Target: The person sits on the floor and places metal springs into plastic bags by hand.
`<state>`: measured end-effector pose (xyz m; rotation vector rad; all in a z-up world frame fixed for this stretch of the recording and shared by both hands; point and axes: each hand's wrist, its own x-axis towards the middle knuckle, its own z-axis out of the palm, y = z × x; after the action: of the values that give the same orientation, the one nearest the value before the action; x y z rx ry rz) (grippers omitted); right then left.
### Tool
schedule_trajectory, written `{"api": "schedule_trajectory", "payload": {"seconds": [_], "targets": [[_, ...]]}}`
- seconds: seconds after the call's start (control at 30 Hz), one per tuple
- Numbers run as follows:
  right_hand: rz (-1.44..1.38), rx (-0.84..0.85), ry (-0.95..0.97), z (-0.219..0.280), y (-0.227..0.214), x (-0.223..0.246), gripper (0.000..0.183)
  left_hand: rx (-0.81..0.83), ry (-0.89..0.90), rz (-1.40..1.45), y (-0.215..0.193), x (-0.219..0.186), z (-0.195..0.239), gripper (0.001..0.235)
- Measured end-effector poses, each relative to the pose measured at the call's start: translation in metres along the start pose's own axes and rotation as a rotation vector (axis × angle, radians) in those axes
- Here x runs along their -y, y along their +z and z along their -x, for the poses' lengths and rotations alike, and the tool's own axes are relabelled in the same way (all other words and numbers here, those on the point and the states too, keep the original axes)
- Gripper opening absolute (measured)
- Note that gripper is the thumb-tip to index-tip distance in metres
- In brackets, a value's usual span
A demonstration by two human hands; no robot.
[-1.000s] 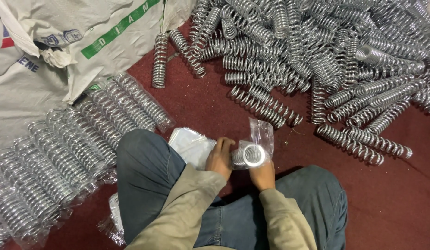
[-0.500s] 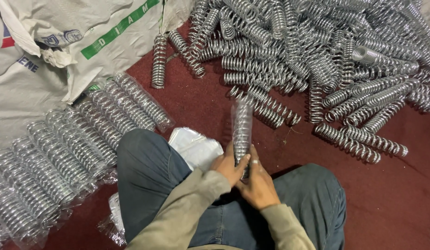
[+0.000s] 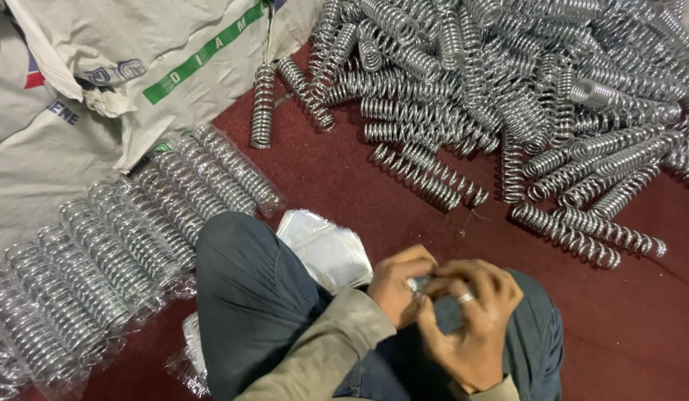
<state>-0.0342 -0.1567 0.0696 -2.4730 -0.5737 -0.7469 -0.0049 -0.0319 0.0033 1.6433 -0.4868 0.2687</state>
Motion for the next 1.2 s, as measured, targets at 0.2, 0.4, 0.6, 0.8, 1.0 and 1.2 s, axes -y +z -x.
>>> {"api": "schedule_trajectory", "payload": {"seconds": [0.2,0.4,0.6,0.8,1.0,1.2], "targets": [[-0.105,0.516,0.529,0.007,-0.003,-0.043,0.062,-0.068,0.172,-0.045,0.026,-0.02,0.026,0.032],[-0.67,0.252,0.533,-0.006,0.006,-0.001,0.042,0.295,-0.283,-0.346,-0.041,0.045,0.021,0.059],[-0.822,0.103,0.531,0.016,0.015,-0.011,0.032,0.184,0.014,-0.665,-0.229,0.045,-0.013,0.061],[-0.675,0.287,0.699,0.026,0.035,-0.044,0.035,0.656,-0.398,-1.483,-0.365,0.097,0.016,0.081],[-0.455,0.449,0.613,-0.006,0.102,-0.13,0.037,0.864,-0.97,-1.241,-0.362,0.042,0.076,0.083],[0.284,0.629,0.341,-0.035,0.186,-0.185,0.096,0.367,-0.585,-1.157,-0.356,0.116,0.111,0.085]]}}
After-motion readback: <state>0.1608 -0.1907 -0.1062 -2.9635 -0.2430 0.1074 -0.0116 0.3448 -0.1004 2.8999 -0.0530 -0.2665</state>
